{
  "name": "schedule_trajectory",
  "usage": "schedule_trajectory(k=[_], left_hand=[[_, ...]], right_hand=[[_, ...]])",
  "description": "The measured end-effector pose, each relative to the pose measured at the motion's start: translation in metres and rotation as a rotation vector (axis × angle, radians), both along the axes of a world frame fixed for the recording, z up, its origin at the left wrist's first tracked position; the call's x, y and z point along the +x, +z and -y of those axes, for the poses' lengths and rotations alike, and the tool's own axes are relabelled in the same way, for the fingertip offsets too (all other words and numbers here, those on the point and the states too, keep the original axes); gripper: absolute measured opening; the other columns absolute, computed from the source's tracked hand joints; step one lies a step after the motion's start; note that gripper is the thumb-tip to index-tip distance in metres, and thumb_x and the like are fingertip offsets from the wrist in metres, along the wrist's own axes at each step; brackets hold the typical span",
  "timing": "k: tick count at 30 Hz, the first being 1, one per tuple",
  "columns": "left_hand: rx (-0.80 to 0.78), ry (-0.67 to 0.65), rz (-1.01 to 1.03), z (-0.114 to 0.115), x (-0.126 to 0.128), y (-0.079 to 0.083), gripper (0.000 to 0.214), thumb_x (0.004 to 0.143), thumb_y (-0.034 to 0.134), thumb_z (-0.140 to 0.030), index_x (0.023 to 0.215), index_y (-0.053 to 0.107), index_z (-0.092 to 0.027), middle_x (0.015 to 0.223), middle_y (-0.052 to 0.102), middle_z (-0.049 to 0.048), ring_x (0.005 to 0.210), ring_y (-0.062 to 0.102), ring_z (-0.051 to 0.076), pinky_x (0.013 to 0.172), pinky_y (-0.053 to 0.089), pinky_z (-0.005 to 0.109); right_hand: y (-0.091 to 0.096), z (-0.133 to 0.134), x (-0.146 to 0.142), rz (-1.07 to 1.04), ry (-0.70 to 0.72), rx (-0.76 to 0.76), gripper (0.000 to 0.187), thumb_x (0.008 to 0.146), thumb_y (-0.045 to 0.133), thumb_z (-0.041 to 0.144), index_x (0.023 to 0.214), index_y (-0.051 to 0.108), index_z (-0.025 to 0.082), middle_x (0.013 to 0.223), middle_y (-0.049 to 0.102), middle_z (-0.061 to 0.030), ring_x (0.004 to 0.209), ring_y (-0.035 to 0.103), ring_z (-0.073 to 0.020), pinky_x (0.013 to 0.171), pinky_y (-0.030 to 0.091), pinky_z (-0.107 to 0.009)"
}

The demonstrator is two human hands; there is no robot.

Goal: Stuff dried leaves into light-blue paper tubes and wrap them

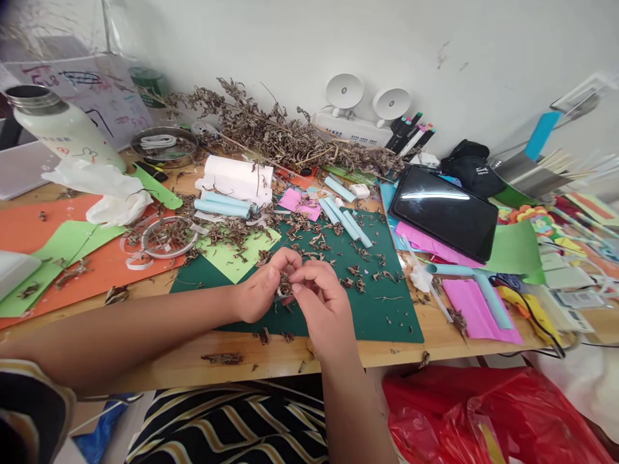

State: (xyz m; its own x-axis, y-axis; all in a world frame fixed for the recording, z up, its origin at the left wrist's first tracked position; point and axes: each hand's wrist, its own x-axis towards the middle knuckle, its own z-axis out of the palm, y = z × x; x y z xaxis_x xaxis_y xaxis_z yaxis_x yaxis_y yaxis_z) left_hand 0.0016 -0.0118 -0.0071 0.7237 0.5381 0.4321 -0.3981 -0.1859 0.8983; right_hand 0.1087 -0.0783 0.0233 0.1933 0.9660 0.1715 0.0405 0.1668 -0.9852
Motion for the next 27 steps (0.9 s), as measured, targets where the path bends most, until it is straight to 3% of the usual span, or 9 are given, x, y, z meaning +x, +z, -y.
schedule_trajectory(k=[4, 7, 12, 20, 23, 27], left_hand=[[0.000, 0.023, -0.003, 0.001, 0.000, 0.000, 0.044, 0.081, 0.017, -0.057, 0.090, 0.030, -0.016, 0.064, 0.039, -0.0027, 0.047, 0.037, 0.006, 0.043, 0.033, 0.019], [0.030, 0.071, -0.014, 0.001, -0.001, 0.001, 0.045, 0.082, 0.016, -0.057, 0.092, 0.030, -0.016, 0.063, 0.040, -0.0019, 0.048, 0.037, 0.007, 0.045, 0.034, 0.021], [0.007, 0.164, -0.033, 0.006, 0.000, 0.001, 0.041, 0.083, 0.017, -0.054, 0.093, 0.030, -0.016, 0.060, 0.038, -0.0029, 0.049, 0.035, 0.008, 0.046, 0.032, 0.022], [-0.020, 0.091, 0.022, 0.006, 0.001, -0.004, 0.044, 0.084, 0.016, -0.054, 0.101, 0.029, -0.016, 0.059, 0.038, -0.0031, 0.048, 0.036, 0.008, 0.046, 0.032, 0.023], [-0.040, 0.062, 0.022, 0.006, 0.001, -0.003, 0.041, 0.084, 0.019, -0.051, 0.102, 0.029, -0.016, 0.060, 0.038, -0.0031, 0.048, 0.036, 0.007, 0.044, 0.032, 0.021], [-0.069, 0.044, 0.024, 0.008, 0.001, -0.002, 0.031, 0.085, 0.029, -0.044, 0.100, 0.030, -0.017, 0.063, 0.038, -0.0036, 0.047, 0.035, 0.006, 0.043, 0.032, 0.019]], right_hand=[[0.001, 0.001, 0.004, 0.187, 0.003, 0.110, 0.021, 0.076, 0.049, 0.017, 0.089, 0.058, 0.030, 0.089, 0.048, -0.0005, 0.086, 0.047, -0.0147, 0.071, 0.043, -0.030], [0.004, 0.001, 0.007, 0.448, 0.037, 0.156, 0.027, 0.075, 0.051, 0.021, 0.101, 0.054, 0.030, 0.095, 0.050, -0.0021, 0.092, 0.046, -0.0165, 0.080, 0.040, -0.035], [0.007, 0.000, 0.005, 0.658, -0.050, 0.166, 0.019, 0.070, 0.059, 0.027, 0.090, 0.058, 0.025, 0.092, 0.048, -0.0042, 0.091, 0.047, -0.0177, 0.080, 0.041, -0.035], [-0.006, 0.001, -0.002, 0.455, -0.128, 0.218, 0.016, 0.071, 0.057, 0.016, 0.081, 0.061, 0.028, 0.094, 0.047, -0.0020, 0.097, 0.046, -0.0155, 0.080, 0.042, -0.032], [-0.005, 0.000, -0.001, 0.305, -0.110, 0.122, 0.013, 0.071, 0.055, 0.015, 0.072, 0.060, 0.026, 0.093, 0.047, -0.0016, 0.099, 0.044, -0.0163, 0.075, 0.044, -0.031], [-0.001, -0.002, -0.005, 0.021, -0.008, -0.056, 0.007, 0.068, 0.052, 0.015, 0.067, 0.056, 0.022, 0.099, 0.043, -0.0024, 0.089, 0.047, -0.0162, 0.055, 0.045, -0.025]])
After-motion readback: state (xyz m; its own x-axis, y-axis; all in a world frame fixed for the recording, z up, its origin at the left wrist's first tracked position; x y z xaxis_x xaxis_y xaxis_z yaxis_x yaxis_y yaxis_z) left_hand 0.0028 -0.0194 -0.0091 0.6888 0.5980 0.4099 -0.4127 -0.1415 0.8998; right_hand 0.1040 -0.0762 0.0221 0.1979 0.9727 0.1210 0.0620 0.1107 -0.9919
